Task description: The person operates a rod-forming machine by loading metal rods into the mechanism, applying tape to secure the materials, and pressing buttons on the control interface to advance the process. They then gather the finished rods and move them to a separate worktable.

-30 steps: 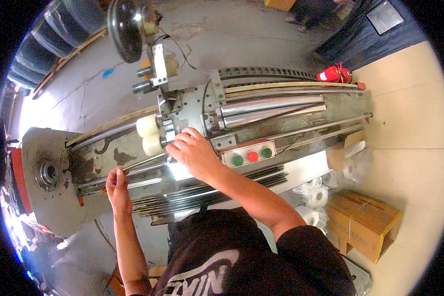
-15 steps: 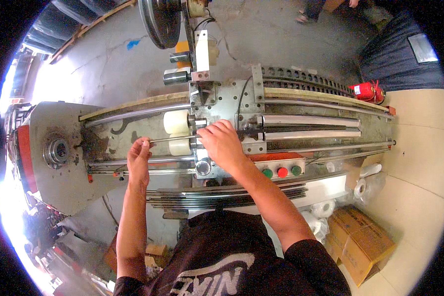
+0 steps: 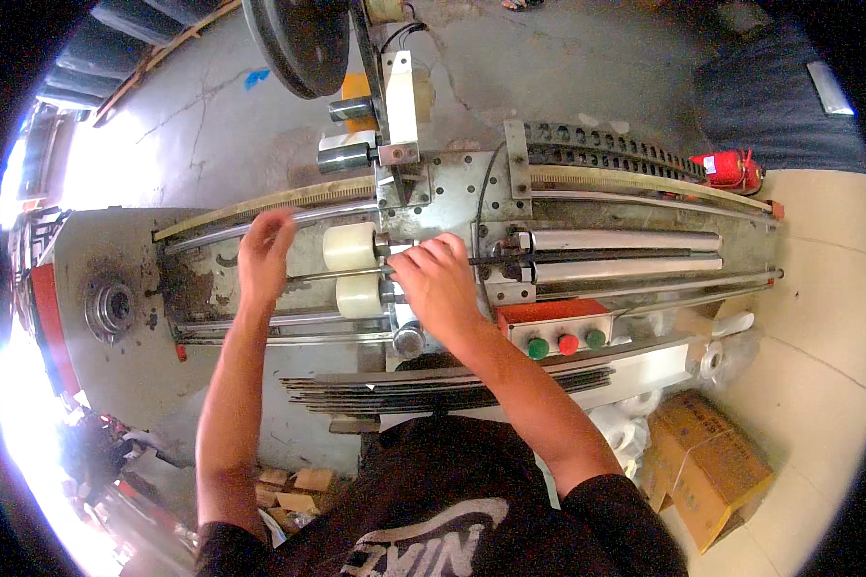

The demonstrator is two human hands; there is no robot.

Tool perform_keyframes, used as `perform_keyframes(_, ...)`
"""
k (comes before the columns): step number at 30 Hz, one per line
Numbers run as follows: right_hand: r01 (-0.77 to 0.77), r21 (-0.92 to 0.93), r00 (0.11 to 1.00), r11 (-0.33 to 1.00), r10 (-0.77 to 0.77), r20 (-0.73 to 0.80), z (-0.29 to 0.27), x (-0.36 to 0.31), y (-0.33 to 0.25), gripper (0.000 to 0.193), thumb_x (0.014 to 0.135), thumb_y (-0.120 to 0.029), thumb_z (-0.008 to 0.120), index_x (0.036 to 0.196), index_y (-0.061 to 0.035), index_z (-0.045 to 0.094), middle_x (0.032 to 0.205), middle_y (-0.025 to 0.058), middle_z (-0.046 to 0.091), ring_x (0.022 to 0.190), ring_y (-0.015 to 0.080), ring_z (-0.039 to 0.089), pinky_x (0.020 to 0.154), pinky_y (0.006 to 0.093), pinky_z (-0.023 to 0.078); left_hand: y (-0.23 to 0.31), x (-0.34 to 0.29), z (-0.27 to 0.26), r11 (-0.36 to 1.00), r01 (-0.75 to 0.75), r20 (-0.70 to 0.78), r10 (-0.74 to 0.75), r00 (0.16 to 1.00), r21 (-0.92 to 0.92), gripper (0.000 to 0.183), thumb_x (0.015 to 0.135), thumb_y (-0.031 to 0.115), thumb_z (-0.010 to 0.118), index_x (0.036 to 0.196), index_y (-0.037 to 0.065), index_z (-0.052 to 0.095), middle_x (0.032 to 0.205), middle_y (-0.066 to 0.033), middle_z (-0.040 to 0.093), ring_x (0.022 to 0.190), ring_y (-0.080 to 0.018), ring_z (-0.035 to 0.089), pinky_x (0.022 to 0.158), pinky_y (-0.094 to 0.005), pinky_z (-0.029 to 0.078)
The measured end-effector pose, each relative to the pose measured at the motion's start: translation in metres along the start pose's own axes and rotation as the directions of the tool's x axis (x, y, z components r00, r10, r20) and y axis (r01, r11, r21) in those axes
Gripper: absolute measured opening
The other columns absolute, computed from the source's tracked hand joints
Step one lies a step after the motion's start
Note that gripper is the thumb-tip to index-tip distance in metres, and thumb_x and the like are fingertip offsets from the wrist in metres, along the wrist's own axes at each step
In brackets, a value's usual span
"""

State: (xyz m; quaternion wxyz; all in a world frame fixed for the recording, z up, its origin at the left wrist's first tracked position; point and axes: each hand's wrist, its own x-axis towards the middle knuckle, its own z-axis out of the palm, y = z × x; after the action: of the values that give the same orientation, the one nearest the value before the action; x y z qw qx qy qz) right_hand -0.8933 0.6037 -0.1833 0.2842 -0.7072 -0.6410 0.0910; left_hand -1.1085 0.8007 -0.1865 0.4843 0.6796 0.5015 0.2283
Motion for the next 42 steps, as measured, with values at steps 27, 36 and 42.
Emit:
perform_keyframes(27,0.002,0.034,1.0,0.999,-0.002,-0.001,-0.019,-0.01,-0.01,0.031,0.073,-0.012,0.088,0.1,-0.0108,0.072,0.099,0.0009,0.067,0.096,0.0232,0.064,0.098,0.0441,0.046,-0.095,0.004,-0.003,0.764,0.63,0.621,-0.429,0.657,-0.139,0.029,0.106,0.023,0.068,0.127,0.005,0.074,0.109,-0.0069,0.078,0.1,-0.0167,0.075,0.089,-0.034,0.063)
perform_keyframes(36,0.01,0.05,0.999,0.999,-0.012,0.03,-0.028,-0.016,-0.015,0.03,0.074,-0.011,0.087,0.101,-0.0099,0.073,0.098,0.0007,0.068,0.095,0.0224,0.064,0.097,0.0441,0.046,-0.092,-0.01,0.02,0.661,0.716,0.697,-0.404,0.592,-0.224,0.03,0.104,0.014,0.066,0.134,0.01,0.069,0.114,-0.0071,0.077,0.103,-0.0169,0.075,0.089,-0.0333,0.063)
perform_keyframes(42,0.005,0.082,1.0,0.997,-0.006,0.019,-0.029,-0.02,-0.015,0.031,0.074,-0.012,0.087,0.102,-0.0102,0.074,0.099,0.001,0.069,0.096,0.023,0.065,0.098,0.0438,0.046,-0.033,0.005,0.021,0.776,0.628,0.719,-0.471,0.511,0.062,0.025,0.094,0.011,0.077,0.118,0.003,0.076,0.108,-0.007,0.078,0.1,-0.0164,0.074,0.092,-0.0347,0.062)
